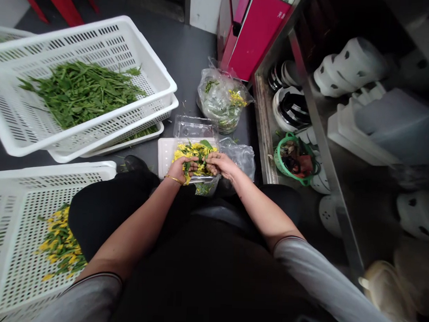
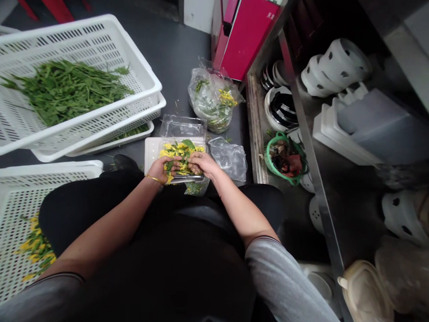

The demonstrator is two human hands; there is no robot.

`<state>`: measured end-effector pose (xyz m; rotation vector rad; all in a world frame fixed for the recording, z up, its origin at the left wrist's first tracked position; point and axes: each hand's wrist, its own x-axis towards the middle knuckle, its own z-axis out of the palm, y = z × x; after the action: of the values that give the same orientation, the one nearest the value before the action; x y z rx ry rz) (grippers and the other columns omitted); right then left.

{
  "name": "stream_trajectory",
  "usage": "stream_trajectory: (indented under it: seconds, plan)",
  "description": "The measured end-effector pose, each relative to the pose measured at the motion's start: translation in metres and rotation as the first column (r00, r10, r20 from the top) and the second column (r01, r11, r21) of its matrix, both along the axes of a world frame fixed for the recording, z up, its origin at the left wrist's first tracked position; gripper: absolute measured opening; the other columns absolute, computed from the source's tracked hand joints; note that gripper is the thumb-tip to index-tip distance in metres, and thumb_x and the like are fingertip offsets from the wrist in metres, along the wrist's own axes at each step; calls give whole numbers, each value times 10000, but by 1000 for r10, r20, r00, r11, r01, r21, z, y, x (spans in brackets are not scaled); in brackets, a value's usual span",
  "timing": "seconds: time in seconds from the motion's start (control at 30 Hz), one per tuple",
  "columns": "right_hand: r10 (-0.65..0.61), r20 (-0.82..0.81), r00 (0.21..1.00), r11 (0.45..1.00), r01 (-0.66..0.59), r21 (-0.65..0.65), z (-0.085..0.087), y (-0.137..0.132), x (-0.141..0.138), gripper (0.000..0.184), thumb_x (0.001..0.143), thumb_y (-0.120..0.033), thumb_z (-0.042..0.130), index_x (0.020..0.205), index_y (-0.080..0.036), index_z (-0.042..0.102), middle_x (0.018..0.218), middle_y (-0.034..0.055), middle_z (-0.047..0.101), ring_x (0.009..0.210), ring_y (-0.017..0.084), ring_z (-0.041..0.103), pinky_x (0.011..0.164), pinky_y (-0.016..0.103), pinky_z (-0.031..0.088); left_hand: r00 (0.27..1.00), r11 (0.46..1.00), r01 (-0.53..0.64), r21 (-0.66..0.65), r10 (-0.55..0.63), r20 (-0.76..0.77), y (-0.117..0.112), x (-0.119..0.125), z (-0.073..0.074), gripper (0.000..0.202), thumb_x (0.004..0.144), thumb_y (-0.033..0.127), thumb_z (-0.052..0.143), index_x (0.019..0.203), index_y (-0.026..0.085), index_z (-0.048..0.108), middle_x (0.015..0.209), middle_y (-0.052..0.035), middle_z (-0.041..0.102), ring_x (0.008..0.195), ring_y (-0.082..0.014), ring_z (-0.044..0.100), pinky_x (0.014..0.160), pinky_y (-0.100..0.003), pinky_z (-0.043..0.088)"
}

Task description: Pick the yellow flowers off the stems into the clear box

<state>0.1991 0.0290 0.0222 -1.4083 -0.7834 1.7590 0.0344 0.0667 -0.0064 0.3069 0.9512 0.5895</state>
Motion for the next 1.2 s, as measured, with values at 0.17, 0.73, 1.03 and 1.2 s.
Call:
stream_trajectory:
  seconds: [0.17, 0.73, 1.03, 1.2]
  plan:
    - [-23, 23, 999, 995, 21, 94, -4, -9, -5, 336, 597, -418, 724, 704, -156, 545, 539, -57, 560, 351, 29, 387, 330, 164, 291, 987, 956, 162, 244, -152, -60, -8, 4, 4, 244, 575, 228, 757, 723, 86, 626, 573, -46, 603, 420, -98, 494, 331, -189, 248]
    - [-296, 804, 516, 703, -452, 549, 32, -32, 15, 206, 859, -273, 485, 745, -162, 616, 776, 54, 604, 737, 145, 548, 679, 254, 423, 961, 951, 191, 242, -231, 149, -2, -13, 21, 213, 607, 204, 645, 775, 74, 661, 433, 0, 485, 315, -66, 361, 288, -169, 170]
    - [165, 980, 114, 807, -587, -68, 9, -35, 28, 293, 843, -364, 520, 1043, -175, 622, 1001, 99, 657, 857, 200, 610, 710, 272, 435, 961, 975, -11, 220, -50, 271, 7, -28, 23, 182, 559, 173, 615, 732, 119, 596, 613, -45, 586, 486, -116, 524, 359, -176, 343]
    - [223, 974, -29, 804, -560, -200, -15, -14, 10, 277, 818, -314, 525, 1037, -164, 605, 1049, 137, 632, 854, 226, 608, 695, 295, 438, 991, 975, 24, 223, -53, 127, 5, -21, 13, 231, 536, 123, 727, 726, 124, 597, 676, -39, 624, 502, -100, 538, 368, -168, 357]
